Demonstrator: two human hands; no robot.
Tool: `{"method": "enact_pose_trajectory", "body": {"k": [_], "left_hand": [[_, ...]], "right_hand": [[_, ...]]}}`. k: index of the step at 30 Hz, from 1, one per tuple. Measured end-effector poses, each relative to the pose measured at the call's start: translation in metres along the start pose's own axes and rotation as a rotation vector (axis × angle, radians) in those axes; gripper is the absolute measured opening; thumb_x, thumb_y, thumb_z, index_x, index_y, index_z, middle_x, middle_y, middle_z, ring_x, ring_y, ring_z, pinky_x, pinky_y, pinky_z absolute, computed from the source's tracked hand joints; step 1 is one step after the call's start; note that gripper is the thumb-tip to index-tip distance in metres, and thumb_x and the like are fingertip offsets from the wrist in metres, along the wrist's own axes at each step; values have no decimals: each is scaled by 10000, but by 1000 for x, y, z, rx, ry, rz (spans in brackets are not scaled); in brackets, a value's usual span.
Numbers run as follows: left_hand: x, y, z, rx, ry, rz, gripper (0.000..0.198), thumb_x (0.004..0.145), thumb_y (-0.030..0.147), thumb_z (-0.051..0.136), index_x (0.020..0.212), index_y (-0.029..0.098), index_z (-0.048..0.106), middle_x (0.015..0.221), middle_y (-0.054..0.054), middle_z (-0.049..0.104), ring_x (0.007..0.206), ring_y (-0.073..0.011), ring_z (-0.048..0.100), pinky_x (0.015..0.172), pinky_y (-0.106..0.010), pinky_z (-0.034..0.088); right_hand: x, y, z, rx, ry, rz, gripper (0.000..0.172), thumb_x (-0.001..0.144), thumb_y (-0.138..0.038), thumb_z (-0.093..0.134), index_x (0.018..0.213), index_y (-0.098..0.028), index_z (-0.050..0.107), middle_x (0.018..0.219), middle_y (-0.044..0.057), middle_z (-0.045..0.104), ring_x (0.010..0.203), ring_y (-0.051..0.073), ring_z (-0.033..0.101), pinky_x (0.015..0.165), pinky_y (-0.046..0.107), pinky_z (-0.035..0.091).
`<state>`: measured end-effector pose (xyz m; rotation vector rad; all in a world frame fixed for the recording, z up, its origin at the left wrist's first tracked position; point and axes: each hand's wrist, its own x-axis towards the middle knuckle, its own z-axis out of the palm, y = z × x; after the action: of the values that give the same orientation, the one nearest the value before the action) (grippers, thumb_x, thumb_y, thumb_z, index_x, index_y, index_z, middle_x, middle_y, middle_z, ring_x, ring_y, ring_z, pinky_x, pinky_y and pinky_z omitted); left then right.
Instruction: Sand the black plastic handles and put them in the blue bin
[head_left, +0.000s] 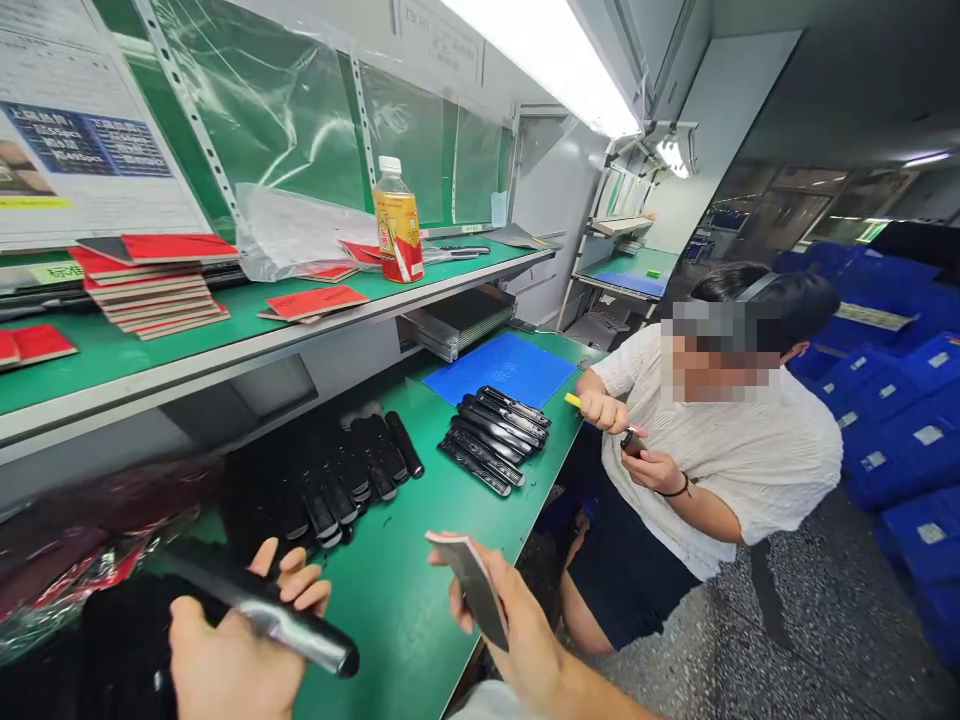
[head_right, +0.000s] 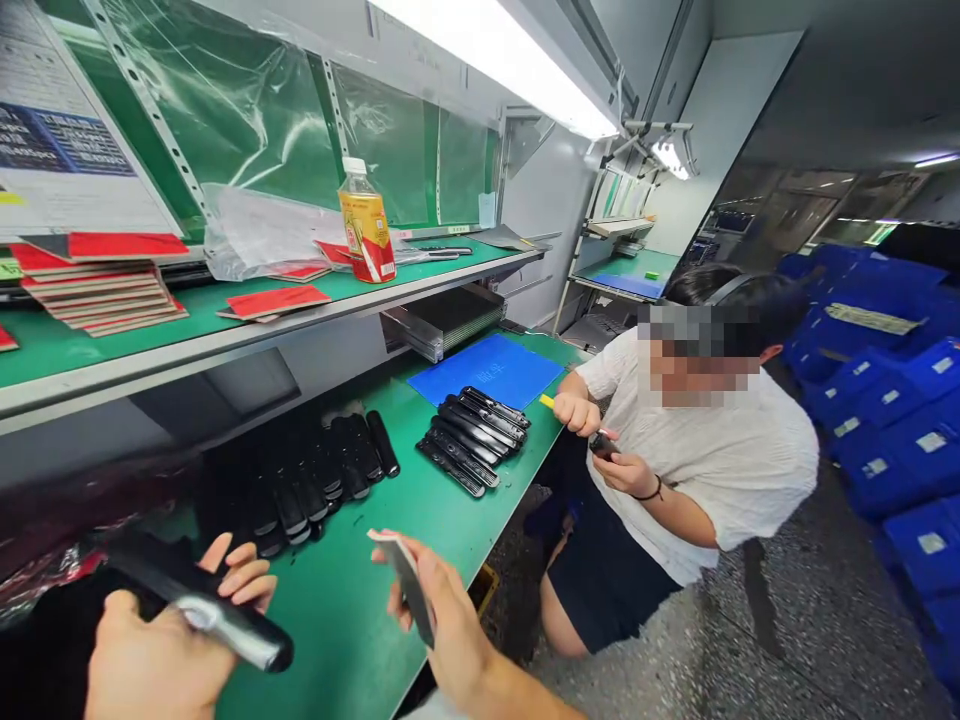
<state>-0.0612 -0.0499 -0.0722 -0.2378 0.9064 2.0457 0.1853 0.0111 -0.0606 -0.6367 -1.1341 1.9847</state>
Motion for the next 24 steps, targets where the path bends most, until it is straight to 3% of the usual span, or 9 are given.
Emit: {"method": "enact_pose_trajectory", "body": {"k": [3,6,9,13,17,21,24], "left_hand": [[-17,-9,19,25,-109,42,438,888,468,404,1079,119,588,805,-23,455,554,-99,385,426,-196,350],[-28,-8,35,57,-225,113,304,854,290,517,1116,164,606,733,32,399,527,-75,352,430,-167,346],[-31,-8,44,41,-187,194,245,845,271,524,1061,208,622,691,36,397,544,-96,388,466,-201,405],[-34,-19,54,-65,-158,171,151,843,247,477,927,203,595,643,43,401,510,-95,386,463,-212,392],[-47,-36,68,-226,-99,94,131,868,265,448,787,187,516,574,80,315,425,-63,305,393,-187,279],[-55,-45,80,-297,-3,47,137,868,274,478,758,193,468,577,87,315,405,-49,305,379,-185,260],[-58,-46,82,-314,9,54,139,869,275,475,757,195,460,577,87,313,403,-46,313,377,-183,264]], "right_hand": [[3,24,2,276,63,243,656,865,-705,504,1162,-158,713,1066,119,718,622,99,513,541,220,356],[1,33,-2,421,131,278,583,784,-615,700,1174,-182,694,1116,110,720,662,109,585,530,210,383],[-1,34,-7,559,136,314,535,750,-494,799,1203,-249,655,1105,71,726,672,104,622,553,212,415],[-5,34,-6,648,92,440,543,676,-426,873,1114,-169,680,838,20,710,627,100,613,553,217,423],[-9,32,1,651,68,413,536,635,-316,917,1087,-153,680,732,-38,631,627,85,570,588,221,429],[-11,31,5,605,91,305,350,680,-282,892,939,-174,683,735,-43,607,628,76,527,613,222,427],[-10,30,6,566,119,217,310,708,-293,873,908,-181,664,758,-39,592,641,76,501,622,218,420]]}}
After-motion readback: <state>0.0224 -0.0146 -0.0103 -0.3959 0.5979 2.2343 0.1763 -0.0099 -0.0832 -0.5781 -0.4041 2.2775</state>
